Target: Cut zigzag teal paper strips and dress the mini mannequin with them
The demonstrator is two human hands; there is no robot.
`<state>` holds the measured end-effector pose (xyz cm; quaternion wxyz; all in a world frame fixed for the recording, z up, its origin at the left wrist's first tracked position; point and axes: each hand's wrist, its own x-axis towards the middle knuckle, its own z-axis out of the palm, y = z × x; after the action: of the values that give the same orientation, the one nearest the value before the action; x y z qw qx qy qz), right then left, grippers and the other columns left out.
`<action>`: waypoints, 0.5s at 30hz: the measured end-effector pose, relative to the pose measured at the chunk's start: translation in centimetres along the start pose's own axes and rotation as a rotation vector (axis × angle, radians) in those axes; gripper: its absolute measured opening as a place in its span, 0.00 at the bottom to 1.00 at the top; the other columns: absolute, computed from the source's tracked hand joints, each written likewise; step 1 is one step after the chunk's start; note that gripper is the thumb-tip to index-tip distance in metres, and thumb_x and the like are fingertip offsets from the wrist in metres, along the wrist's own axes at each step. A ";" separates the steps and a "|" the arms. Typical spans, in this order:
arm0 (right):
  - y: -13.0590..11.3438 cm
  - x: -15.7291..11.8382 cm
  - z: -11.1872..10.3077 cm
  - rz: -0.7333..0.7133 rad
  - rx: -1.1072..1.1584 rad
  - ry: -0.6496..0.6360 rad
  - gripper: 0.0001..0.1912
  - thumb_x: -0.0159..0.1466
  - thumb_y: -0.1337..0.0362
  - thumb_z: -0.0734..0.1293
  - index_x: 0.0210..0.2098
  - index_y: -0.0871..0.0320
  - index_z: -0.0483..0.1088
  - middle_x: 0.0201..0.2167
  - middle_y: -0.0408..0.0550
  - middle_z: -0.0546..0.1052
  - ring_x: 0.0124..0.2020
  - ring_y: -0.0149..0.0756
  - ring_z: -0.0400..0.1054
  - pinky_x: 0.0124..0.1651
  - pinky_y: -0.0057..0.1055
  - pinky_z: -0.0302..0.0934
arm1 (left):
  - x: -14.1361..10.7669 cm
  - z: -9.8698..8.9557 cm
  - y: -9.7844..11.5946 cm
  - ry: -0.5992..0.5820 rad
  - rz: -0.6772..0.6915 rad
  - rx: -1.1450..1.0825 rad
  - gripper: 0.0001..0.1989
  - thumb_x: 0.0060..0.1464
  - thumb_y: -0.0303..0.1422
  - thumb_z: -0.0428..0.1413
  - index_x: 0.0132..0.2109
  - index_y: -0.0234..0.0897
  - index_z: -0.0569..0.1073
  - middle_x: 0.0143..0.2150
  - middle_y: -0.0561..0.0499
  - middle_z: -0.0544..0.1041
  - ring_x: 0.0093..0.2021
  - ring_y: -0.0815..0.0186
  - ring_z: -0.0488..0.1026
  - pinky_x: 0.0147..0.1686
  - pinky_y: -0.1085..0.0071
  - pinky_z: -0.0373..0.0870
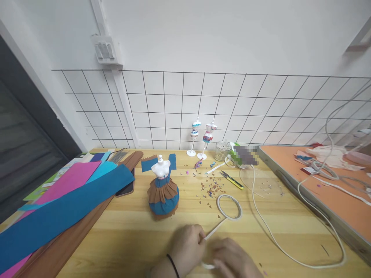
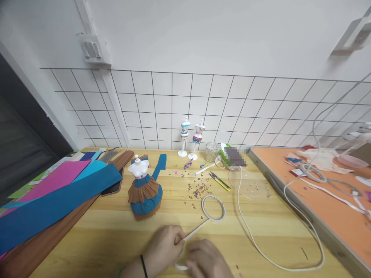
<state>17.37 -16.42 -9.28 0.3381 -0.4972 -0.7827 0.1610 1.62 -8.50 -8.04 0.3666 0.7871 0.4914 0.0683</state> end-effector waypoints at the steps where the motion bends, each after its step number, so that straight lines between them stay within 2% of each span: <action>1: 0.3 0.2 -1.1 0.062 -0.054 0.011 0.12 0.65 0.61 0.57 0.34 0.55 0.71 0.34 0.51 0.76 0.36 0.38 0.70 0.38 0.30 0.64 | 0.0 -0.1 0.0 0.005 -0.003 0.001 0.11 0.46 0.30 0.48 0.33 0.39 0.76 0.23 0.54 0.75 0.22 0.70 0.64 0.22 0.75 0.55; 4: 1.5 1.1 -3.7 0.205 -0.241 0.076 0.11 0.64 0.62 0.58 0.34 0.55 0.71 0.35 0.51 0.76 0.39 0.40 0.70 0.41 0.32 0.64 | -0.1 -0.5 -0.1 0.024 -0.021 0.003 0.12 0.46 0.30 0.48 0.32 0.39 0.76 0.23 0.53 0.75 0.21 0.70 0.64 0.21 0.75 0.52; 6: 2.3 1.7 -4.3 0.244 -0.351 0.064 0.11 0.64 0.63 0.58 0.33 0.55 0.72 0.34 0.50 0.76 0.36 0.39 0.70 0.39 0.32 0.63 | -0.1 -0.6 -0.2 0.035 -0.039 0.000 0.12 0.46 0.31 0.48 0.32 0.39 0.77 0.22 0.53 0.75 0.21 0.70 0.64 0.20 0.75 0.51; 10: 3.6 2.3 -3.7 0.288 -0.520 0.030 0.11 0.64 0.65 0.58 0.33 0.55 0.71 0.32 0.50 0.76 0.35 0.41 0.69 0.37 0.33 0.59 | -0.1 -0.5 -0.7 0.054 -0.068 -0.014 0.12 0.47 0.33 0.49 0.32 0.39 0.77 0.22 0.52 0.75 0.21 0.70 0.65 0.19 0.75 0.50; 13: 4.6 2.2 -3.1 0.326 -0.581 0.013 0.10 0.63 0.65 0.58 0.36 0.55 0.71 0.32 0.50 0.76 0.36 0.43 0.69 0.37 0.34 0.57 | -0.1 -0.5 -1.2 0.064 -0.079 -0.023 0.12 0.47 0.32 0.49 0.30 0.38 0.77 0.23 0.52 0.76 0.22 0.69 0.66 0.19 0.76 0.50; 15: 5.2 1.9 -2.9 0.353 -0.604 0.005 0.10 0.63 0.65 0.58 0.36 0.55 0.71 0.31 0.49 0.76 0.34 0.42 0.70 0.35 0.34 0.57 | -0.2 -0.7 -1.5 0.069 -0.081 -0.027 0.13 0.47 0.31 0.47 0.29 0.37 0.77 0.23 0.52 0.76 0.22 0.69 0.67 0.19 0.76 0.50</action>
<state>22.26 -12.61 -9.55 0.1445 -0.7029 -0.6961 -0.0228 0.12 -7.91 -8.45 0.3626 0.7586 0.5343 0.0872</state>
